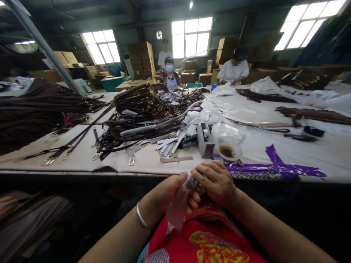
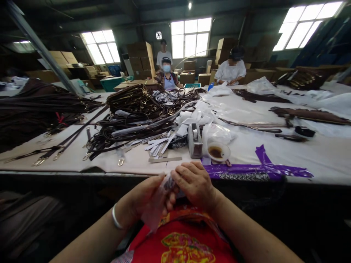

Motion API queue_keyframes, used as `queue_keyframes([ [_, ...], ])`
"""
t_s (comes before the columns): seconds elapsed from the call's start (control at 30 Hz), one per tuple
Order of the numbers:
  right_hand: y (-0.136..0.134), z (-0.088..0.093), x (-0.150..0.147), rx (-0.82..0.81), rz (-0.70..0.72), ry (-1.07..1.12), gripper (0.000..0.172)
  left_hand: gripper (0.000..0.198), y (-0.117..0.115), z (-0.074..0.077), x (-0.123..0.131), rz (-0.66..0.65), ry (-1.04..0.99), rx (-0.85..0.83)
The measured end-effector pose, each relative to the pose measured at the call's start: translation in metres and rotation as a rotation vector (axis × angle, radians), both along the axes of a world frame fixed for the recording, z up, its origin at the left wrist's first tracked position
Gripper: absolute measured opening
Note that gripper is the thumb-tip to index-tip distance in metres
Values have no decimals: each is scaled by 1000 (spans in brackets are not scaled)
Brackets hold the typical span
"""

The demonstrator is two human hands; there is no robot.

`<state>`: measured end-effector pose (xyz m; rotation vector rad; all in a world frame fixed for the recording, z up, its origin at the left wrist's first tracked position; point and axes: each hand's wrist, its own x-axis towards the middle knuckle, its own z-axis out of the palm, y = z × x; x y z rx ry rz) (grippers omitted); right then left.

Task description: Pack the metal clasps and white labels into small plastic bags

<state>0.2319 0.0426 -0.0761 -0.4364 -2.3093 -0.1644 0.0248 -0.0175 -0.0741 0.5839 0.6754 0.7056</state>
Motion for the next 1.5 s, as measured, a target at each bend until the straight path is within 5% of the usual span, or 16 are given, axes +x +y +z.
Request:
queue_keyframes([
  [0.13,3,-11,-6,-125,18,158,30,32,-18,13,11,62,64,98],
  [0.3,8,-17,-13,-293,34,268,31,32,-21,16,15,96,102,166],
  [0.57,17,-14,-9,-289,-7,305,32,45,-22,8,-6,54,308,287],
  [0.73,20,-23,-15,-391,-66,345,30,34,-27,15,-12,34,326,336],
  [0.83,18,-29,-17,-426,-60,341,30,22,-24,15,-11,142,461,539],
  [0.97,18,-33,-15,-394,-88,344,30,24,-17,7,-7,375,913,833],
  [1.17,19,-30,-12,-336,-92,302,30,34,-18,-5,-7,199,1010,692],
  [1.27,20,-32,-9,-342,-90,294,31,55,-30,-10,-21,243,1123,567],
  [1.4,23,-36,-9,-349,-89,270,32,36,-53,-12,-39,273,1027,343],
  [1.5,22,-35,-16,-336,-66,258,31,41,-61,-10,-34,280,946,374],
])
